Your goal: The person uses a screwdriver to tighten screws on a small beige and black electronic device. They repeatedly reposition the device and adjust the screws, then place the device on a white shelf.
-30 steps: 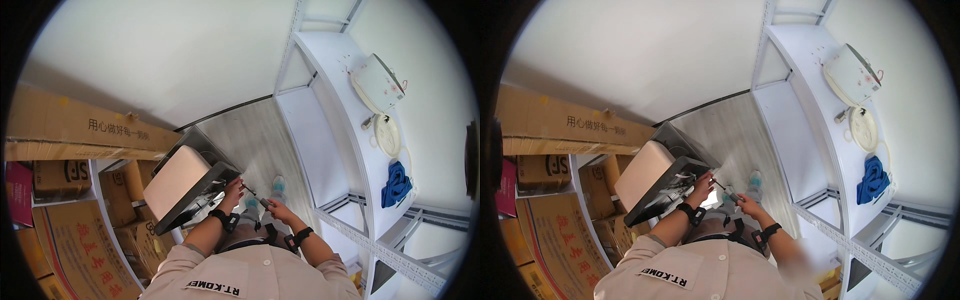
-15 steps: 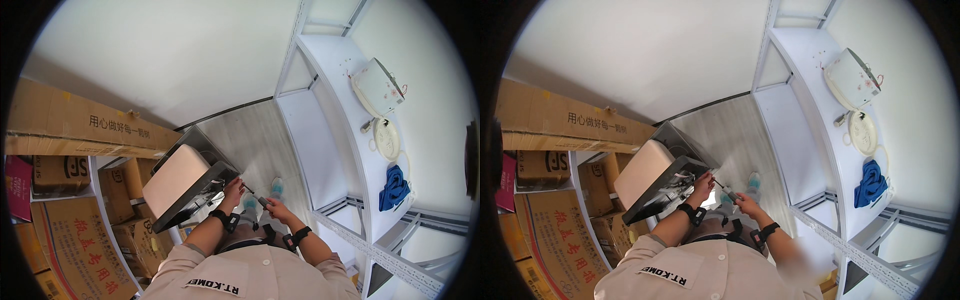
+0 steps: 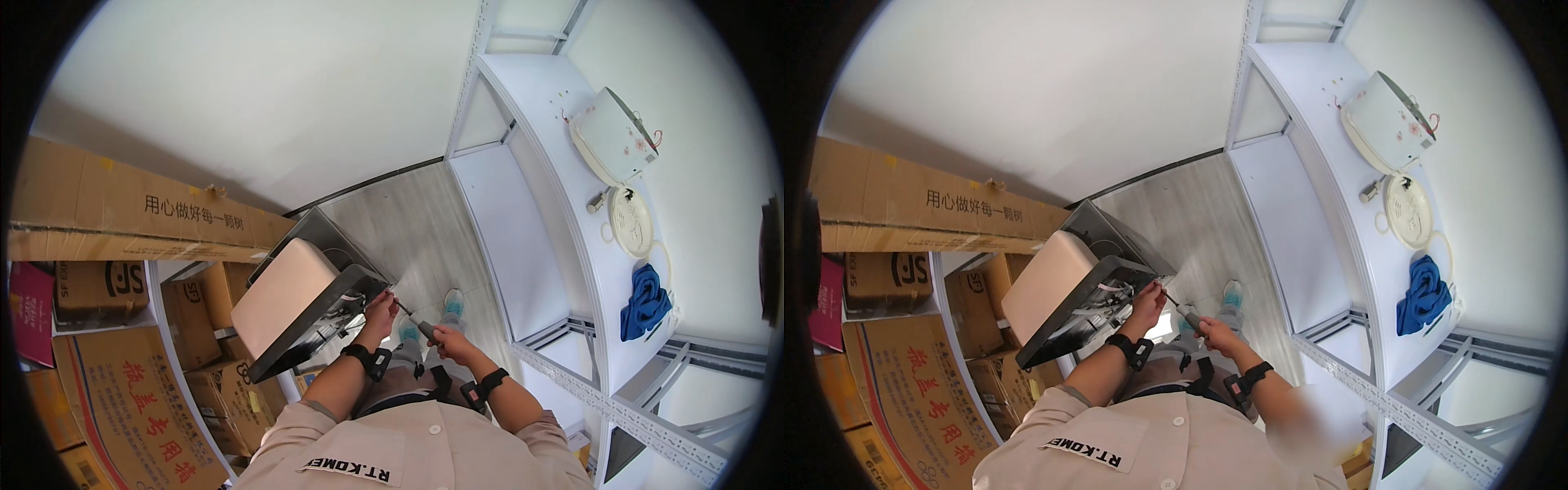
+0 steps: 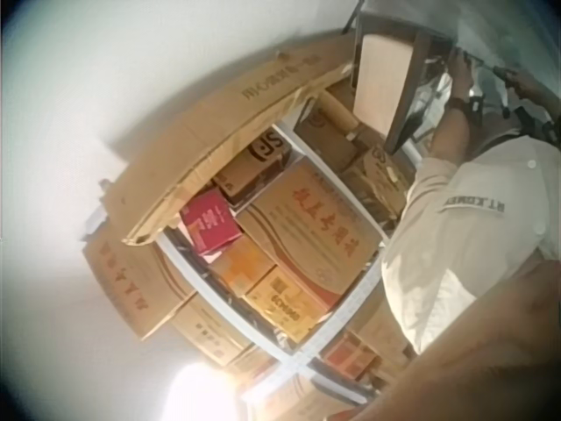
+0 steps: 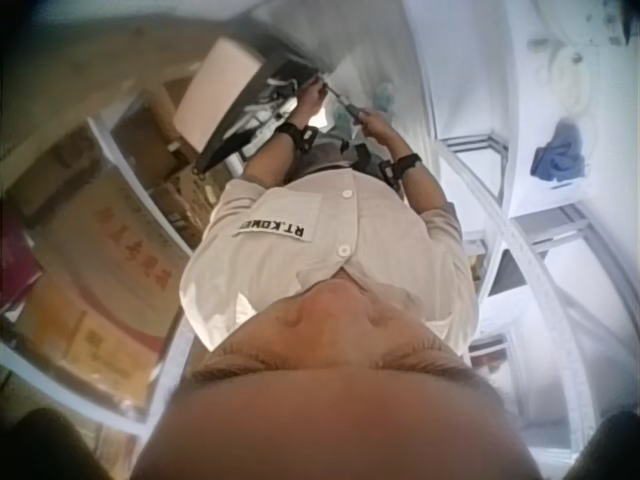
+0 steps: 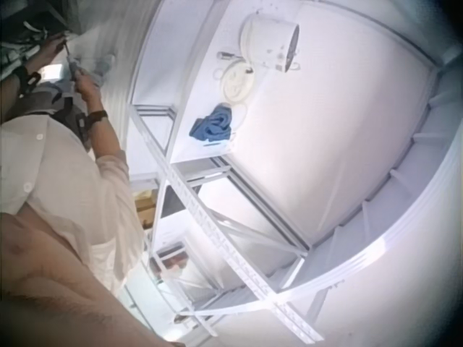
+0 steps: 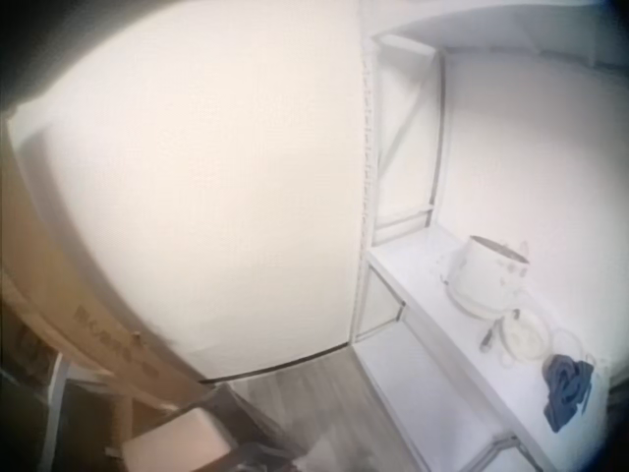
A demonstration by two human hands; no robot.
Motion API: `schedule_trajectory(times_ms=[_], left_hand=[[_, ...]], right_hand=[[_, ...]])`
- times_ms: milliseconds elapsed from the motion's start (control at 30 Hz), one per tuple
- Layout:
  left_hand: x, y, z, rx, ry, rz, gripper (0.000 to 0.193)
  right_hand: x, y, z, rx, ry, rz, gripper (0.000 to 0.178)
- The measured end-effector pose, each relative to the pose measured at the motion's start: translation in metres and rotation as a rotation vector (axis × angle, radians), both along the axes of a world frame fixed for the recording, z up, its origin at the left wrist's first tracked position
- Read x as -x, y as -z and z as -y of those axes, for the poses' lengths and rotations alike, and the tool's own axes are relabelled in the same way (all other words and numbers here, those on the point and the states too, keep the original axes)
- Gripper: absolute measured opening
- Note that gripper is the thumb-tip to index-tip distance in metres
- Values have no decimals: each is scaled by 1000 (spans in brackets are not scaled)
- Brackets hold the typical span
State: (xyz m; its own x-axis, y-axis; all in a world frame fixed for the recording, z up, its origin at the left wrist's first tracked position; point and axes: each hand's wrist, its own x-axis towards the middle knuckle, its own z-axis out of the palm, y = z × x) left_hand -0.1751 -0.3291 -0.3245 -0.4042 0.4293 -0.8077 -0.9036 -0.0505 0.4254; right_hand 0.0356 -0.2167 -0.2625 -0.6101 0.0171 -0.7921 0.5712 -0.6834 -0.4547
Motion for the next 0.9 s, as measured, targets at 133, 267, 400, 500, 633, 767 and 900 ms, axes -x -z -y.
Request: schedule_trajectory(times_ms=[133,267,400,500,633,767,900], left_hand=[[0,1,-2,-5,-21,8,10],[0,4,-4,-45,-70,65,13],[-1,13,-1,-42,-81,47,14],[-1,13,-3,-16,-76,34,16],[-2,7,-7,21,-95,41,21],[-3,7,-7,66,-77,-1,23],[-4,10,-7,77,-76,-32,22]], right_hand=[[1,-7,-6,81,24,-27,26],[0,-7,-8,113,63,-58,27],[2,-9,-7,159,88,-56,27],[1,-9,-5,205,115,-42,27],[0,-7,-1,229,128,-58,26],[2,-8,1,151,85,-29,26],[1,-6,2,105,74,-61,29]])
